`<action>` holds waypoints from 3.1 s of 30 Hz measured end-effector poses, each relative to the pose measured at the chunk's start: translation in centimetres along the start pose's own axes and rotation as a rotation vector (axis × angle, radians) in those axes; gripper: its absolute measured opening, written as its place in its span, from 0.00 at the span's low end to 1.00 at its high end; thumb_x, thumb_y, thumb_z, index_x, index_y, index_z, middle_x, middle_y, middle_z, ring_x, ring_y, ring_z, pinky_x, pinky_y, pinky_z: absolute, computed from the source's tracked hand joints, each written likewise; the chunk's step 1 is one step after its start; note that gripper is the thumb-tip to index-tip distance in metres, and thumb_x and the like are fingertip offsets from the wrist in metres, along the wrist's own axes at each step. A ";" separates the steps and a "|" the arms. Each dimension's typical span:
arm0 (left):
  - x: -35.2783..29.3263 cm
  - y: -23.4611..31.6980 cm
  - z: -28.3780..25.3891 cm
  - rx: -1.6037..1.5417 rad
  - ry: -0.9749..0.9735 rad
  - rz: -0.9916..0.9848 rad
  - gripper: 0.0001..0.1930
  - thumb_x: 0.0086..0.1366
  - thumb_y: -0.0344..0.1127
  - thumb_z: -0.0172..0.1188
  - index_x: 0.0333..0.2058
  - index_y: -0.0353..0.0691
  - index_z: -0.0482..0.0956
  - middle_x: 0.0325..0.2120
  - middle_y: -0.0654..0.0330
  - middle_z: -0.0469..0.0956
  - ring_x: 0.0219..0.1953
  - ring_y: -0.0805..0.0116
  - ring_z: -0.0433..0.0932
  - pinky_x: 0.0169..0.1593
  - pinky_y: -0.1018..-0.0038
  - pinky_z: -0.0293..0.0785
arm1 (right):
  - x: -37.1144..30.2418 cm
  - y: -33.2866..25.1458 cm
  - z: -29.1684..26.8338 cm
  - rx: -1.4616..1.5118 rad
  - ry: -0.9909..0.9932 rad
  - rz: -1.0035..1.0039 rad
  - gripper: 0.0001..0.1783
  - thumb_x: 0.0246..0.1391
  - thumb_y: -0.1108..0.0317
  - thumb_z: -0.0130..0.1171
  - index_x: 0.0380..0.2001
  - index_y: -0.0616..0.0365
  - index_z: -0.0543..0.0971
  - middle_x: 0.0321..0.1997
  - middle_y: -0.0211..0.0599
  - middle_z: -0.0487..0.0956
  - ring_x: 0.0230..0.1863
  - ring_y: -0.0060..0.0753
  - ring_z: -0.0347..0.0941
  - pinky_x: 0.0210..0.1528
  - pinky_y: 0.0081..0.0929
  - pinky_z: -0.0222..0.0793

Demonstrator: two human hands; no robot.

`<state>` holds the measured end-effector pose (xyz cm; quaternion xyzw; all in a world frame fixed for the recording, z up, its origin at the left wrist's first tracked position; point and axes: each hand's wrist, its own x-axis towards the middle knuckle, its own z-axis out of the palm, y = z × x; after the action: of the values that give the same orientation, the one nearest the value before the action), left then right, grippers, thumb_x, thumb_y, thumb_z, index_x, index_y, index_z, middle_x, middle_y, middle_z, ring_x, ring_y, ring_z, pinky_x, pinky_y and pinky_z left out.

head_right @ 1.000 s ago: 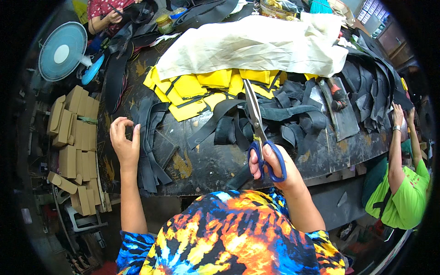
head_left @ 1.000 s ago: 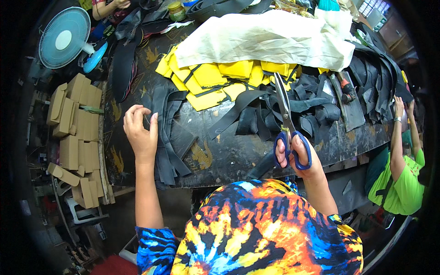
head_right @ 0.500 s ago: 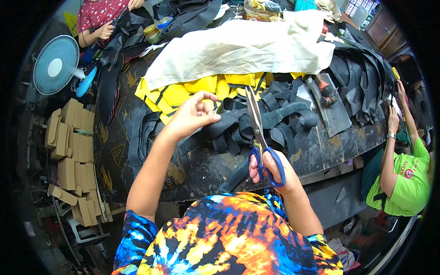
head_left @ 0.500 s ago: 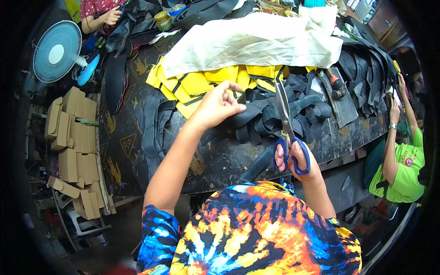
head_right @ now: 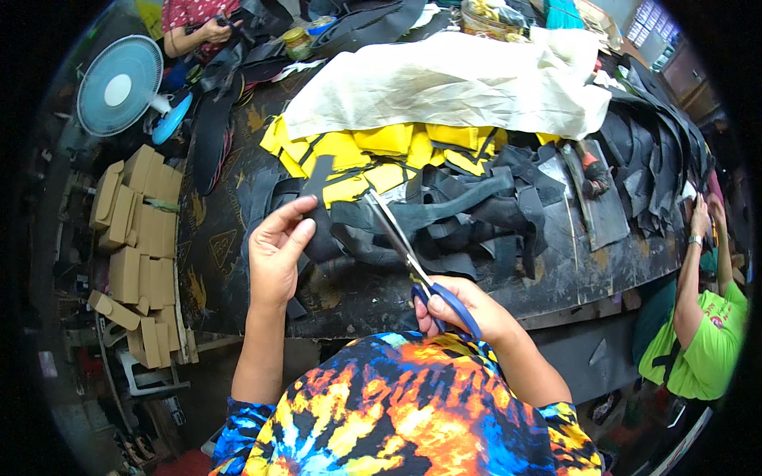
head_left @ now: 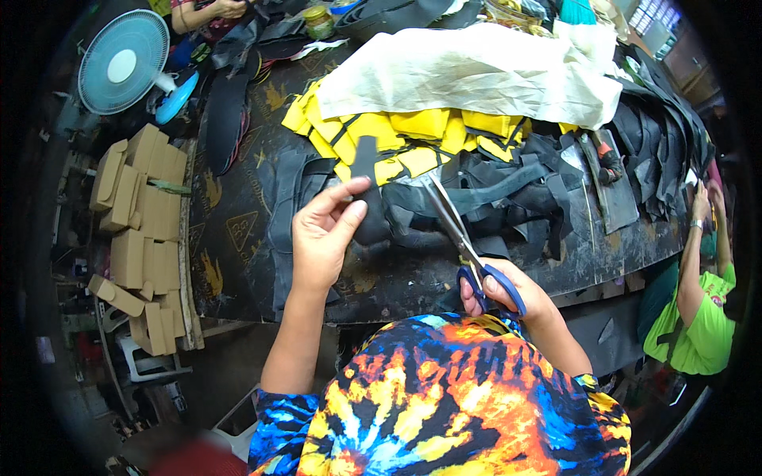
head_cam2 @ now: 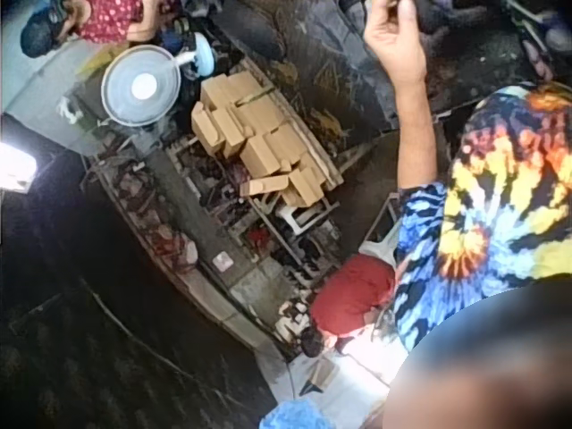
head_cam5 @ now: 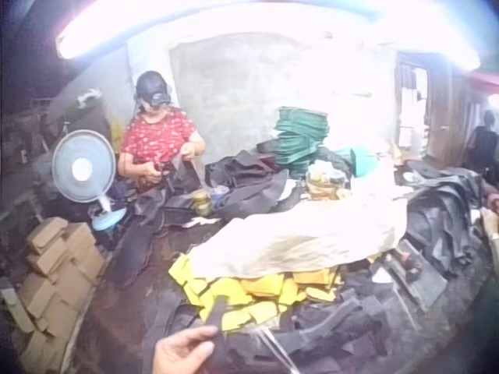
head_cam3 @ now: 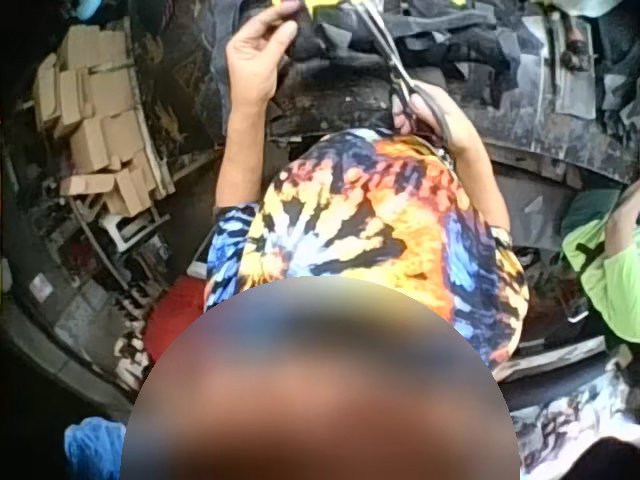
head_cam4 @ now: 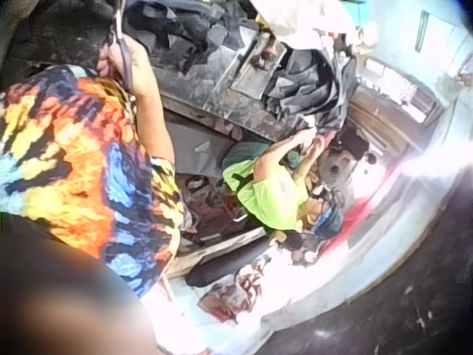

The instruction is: The person handles yellow and white fabric pieces on a worktable, then uses scissors to cut black fabric strips into smaller pieces. The person repeatedly picks up strips, cuts them, and places the cut pieces on the table.

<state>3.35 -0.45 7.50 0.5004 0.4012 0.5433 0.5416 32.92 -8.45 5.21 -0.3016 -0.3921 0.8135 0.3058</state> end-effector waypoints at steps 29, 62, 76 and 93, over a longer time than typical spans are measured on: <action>0.3 1.3 -1.1 0.238 0.110 0.136 0.19 0.65 0.16 0.61 0.55 0.30 0.78 0.51 0.62 0.76 0.42 0.81 0.76 0.46 0.84 0.75 | 4.6 -0.1 3.2 0.115 -0.146 0.180 0.28 0.70 0.40 0.50 0.40 0.59 0.77 0.35 0.35 0.80 0.35 0.23 0.78 0.40 0.23 0.76; 1.9 -1.7 -12.3 1.012 0.133 0.108 0.29 0.62 0.28 0.63 0.64 0.44 0.76 0.65 0.48 0.71 0.65 0.47 0.71 0.70 0.59 0.63 | 1.6 -2.1 1.5 -0.045 0.262 -0.133 0.36 0.63 0.32 0.56 0.33 0.62 0.76 0.24 0.35 0.76 0.24 0.24 0.71 0.26 0.18 0.64; 8.1 -2.8 5.4 1.206 -0.700 0.479 0.17 0.47 0.27 0.70 0.38 0.37 0.77 0.40 0.52 0.81 0.46 0.48 0.79 0.48 0.56 0.75 | 0.4 -2.2 0.9 -0.069 0.268 -0.169 0.38 0.63 0.30 0.53 0.37 0.61 0.75 0.30 0.34 0.76 0.29 0.24 0.74 0.28 0.18 0.68; 2.1 0.4 -1.1 0.168 0.082 0.117 0.10 0.70 0.24 0.61 0.48 0.33 0.84 0.45 0.61 0.82 0.43 0.78 0.79 0.47 0.80 0.76 | 1.5 -0.9 1.5 -0.013 0.003 0.102 0.19 0.69 0.50 0.58 0.39 0.57 0.77 0.33 0.29 0.80 0.34 0.17 0.78 0.37 0.19 0.76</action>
<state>2.38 1.67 7.93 0.5439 0.4372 0.5585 0.4485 31.10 -7.58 6.36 -0.3246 -0.3808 0.8250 0.2627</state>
